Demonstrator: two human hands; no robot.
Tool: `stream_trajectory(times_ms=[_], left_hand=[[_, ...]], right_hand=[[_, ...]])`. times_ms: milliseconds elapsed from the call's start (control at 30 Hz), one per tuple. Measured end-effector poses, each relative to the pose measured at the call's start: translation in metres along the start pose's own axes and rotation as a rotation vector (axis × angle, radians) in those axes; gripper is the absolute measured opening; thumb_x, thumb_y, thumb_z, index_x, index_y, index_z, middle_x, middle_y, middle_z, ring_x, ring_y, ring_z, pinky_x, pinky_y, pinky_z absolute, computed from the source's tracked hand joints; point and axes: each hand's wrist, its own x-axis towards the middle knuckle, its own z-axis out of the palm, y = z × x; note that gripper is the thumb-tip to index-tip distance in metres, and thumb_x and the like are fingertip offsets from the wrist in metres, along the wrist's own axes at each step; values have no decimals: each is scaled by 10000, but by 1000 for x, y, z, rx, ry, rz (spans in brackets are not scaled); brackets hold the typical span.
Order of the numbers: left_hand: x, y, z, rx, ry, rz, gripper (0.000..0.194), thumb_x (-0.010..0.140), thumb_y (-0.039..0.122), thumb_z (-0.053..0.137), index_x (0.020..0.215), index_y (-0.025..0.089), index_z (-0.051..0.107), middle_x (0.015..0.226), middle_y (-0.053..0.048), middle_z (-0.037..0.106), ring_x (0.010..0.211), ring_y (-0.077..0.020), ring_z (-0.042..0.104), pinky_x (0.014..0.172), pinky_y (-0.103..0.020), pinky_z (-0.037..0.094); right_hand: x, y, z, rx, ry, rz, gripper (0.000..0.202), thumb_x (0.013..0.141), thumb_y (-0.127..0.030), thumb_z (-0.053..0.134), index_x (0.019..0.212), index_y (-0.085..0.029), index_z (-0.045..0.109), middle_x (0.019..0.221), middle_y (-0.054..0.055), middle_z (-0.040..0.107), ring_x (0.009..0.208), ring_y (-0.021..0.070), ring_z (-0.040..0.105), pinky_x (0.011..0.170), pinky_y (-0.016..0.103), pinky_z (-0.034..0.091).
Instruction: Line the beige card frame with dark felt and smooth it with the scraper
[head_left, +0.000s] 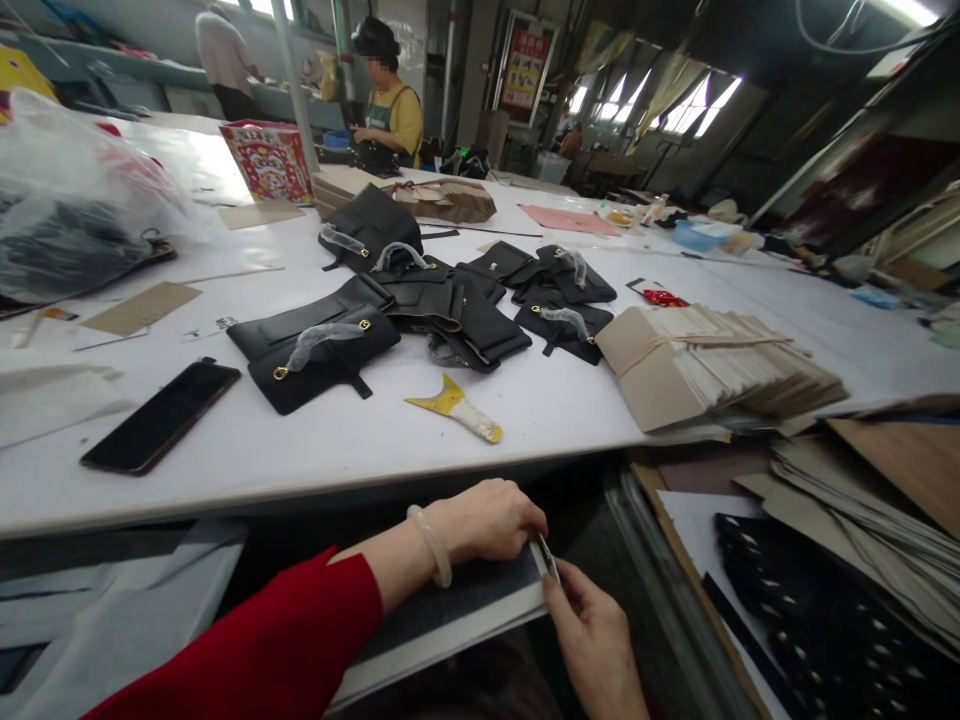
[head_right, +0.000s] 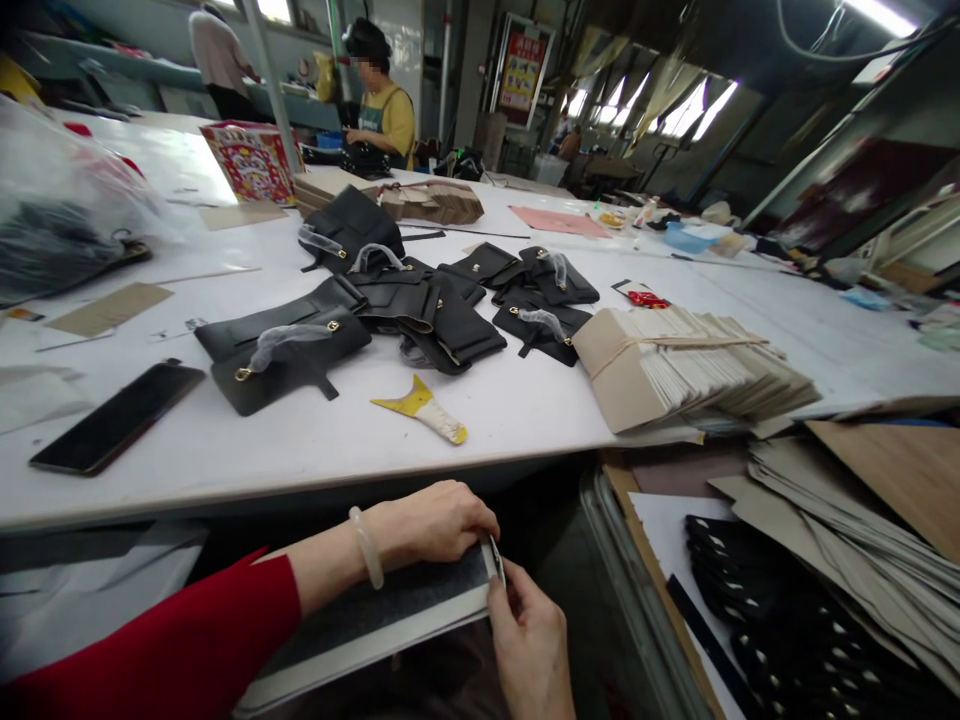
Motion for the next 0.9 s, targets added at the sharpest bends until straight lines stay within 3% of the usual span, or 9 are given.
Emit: stream_trajectory(times_ms=[133, 333, 533, 667, 900], left_hand=[[1, 0, 1, -25, -7, -18, 329, 813, 121, 493, 1020, 238, 720, 983, -27, 755, 933, -213, 694, 855, -292, 526], [-1, 4, 0, -56, 29, -22, 329, 790, 130, 492, 1001, 216, 729, 996, -42, 752, 938, -214, 688, 863, -288, 517], [5, 3, 1, -92, 53, -38, 284, 729, 150, 536, 901, 231, 746, 892, -25, 761, 825, -206, 695, 754, -274, 530], [7, -1, 2, -127, 52, -32, 293, 715, 152, 522, 887, 239, 743, 878, -9, 756, 810, -183, 690, 723, -242, 511], [6, -7, 5, -150, 65, 2, 318, 689, 130, 499, 871, 247, 732, 903, 3, 741, 808, -175, 674, 704, -232, 481]], right_hand=[[-1, 1, 0, 9, -2, -15, 542, 819, -578, 562, 1085, -138, 731, 885, 86, 732, 846, 293, 672, 689, 269, 534], [-2, 16, 0, -10, 35, -68, 455, 832, -513, 606, 1152, -206, 709, 1055, 86, 716, 1017, 289, 648, 851, 280, 526], [-6, 18, 5, -33, 104, -161, 422, 871, -458, 586, 1175, -185, 690, 757, 31, 590, 686, 164, 597, 602, 193, 488], [-7, 18, 6, -25, 106, -163, 389, 891, -433, 581, 1171, -184, 689, 747, 20, 565, 672, 148, 588, 591, 187, 480], [-7, 17, 3, -148, 112, -408, 290, 939, -300, 550, 1177, -188, 669, 769, 12, 559, 684, 115, 594, 622, 171, 473]])
